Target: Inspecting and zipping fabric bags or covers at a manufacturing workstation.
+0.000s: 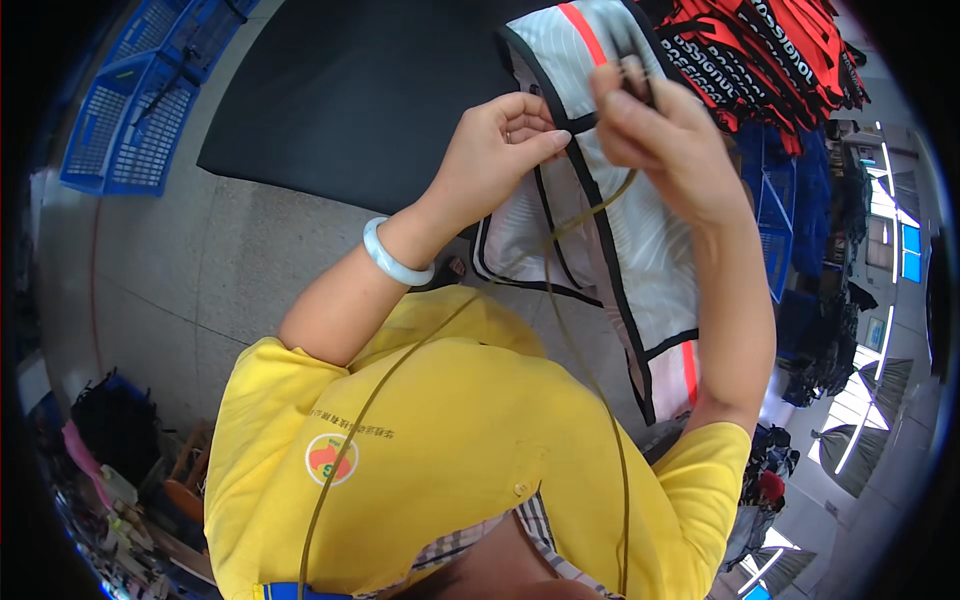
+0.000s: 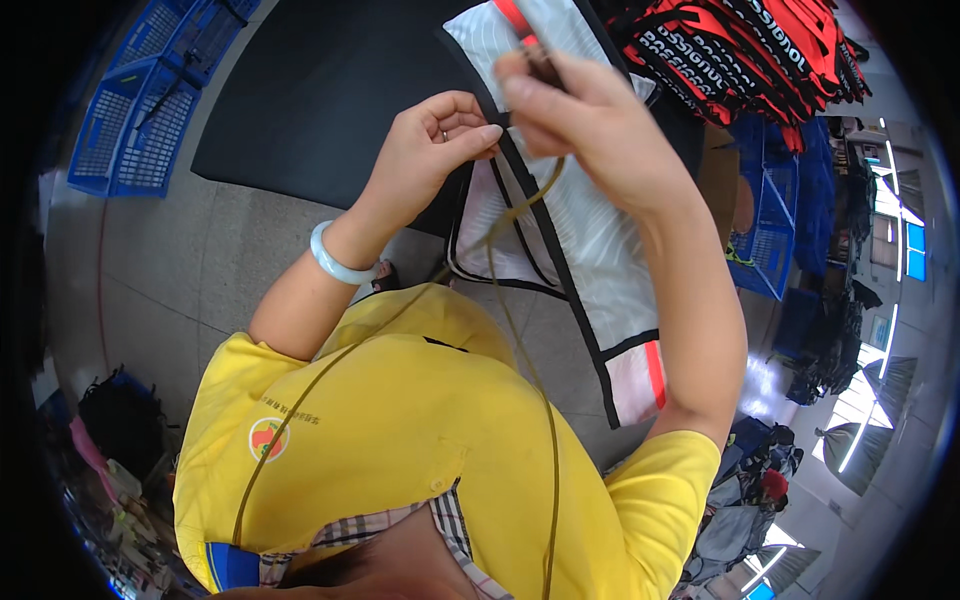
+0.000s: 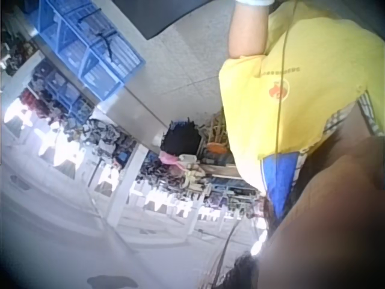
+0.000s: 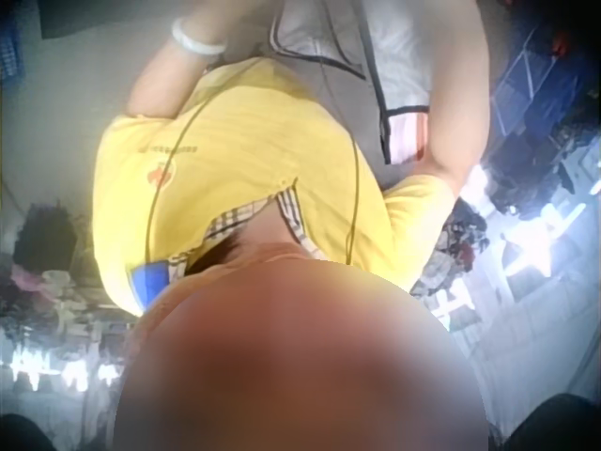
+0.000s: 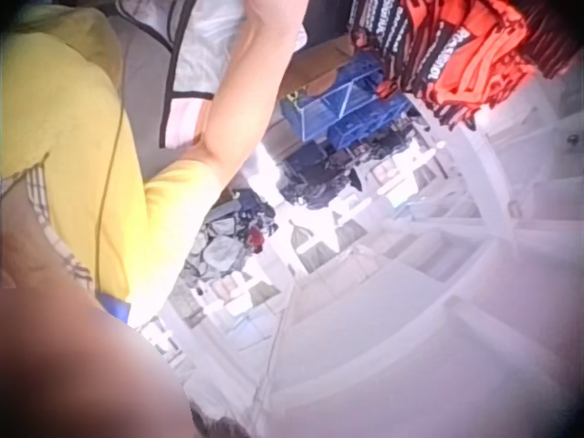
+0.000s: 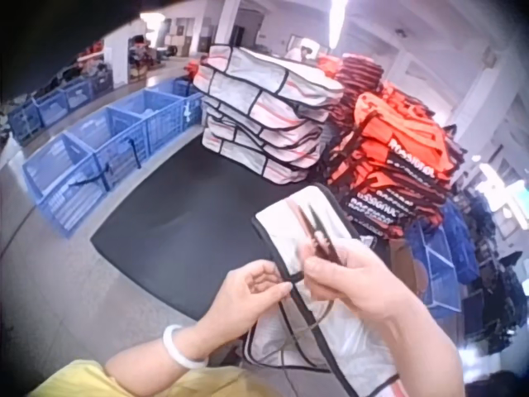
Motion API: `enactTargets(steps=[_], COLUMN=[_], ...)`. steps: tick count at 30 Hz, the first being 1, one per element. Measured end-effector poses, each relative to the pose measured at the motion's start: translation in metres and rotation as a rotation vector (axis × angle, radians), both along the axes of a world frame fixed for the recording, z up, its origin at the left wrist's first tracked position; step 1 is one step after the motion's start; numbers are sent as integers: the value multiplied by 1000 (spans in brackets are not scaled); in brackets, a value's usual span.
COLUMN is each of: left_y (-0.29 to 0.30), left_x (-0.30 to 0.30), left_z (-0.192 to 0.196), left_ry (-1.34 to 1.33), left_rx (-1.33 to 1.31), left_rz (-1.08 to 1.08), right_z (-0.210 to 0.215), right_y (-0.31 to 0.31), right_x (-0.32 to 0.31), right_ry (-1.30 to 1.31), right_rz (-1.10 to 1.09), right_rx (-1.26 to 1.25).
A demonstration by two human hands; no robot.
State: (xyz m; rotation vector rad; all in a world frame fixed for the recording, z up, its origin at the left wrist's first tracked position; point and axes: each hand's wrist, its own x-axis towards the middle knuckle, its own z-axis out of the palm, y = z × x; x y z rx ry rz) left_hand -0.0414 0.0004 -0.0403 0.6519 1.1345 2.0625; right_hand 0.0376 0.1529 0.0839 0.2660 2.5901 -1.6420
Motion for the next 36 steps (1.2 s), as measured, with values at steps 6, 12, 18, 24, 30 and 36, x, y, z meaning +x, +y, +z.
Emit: enactTargets(steps=[6,12,18,24,30,36], left_y=[0,0,0,1,3,1], left_x=[3,11,18,13,10,11], left_z=[-2,1,1,-3,2,3], left_ry=[-93,92,277,63,-25,-115], left_rx=[-18,-68,-145,-53,-76,-57], left_rz=[-67,47,242,107,43,8], right_z=[-7,-14,-5,-1,-27,-34], right_y=[-7,-10,-8,-1,-27,-28], right_x=[8,2,3,13,46,50], right_ry=[96,21,-113,213,241,269], right_rz=[-114,-36,104,-121,-302,-240], right_rx=[440,538,181,437,771,837])
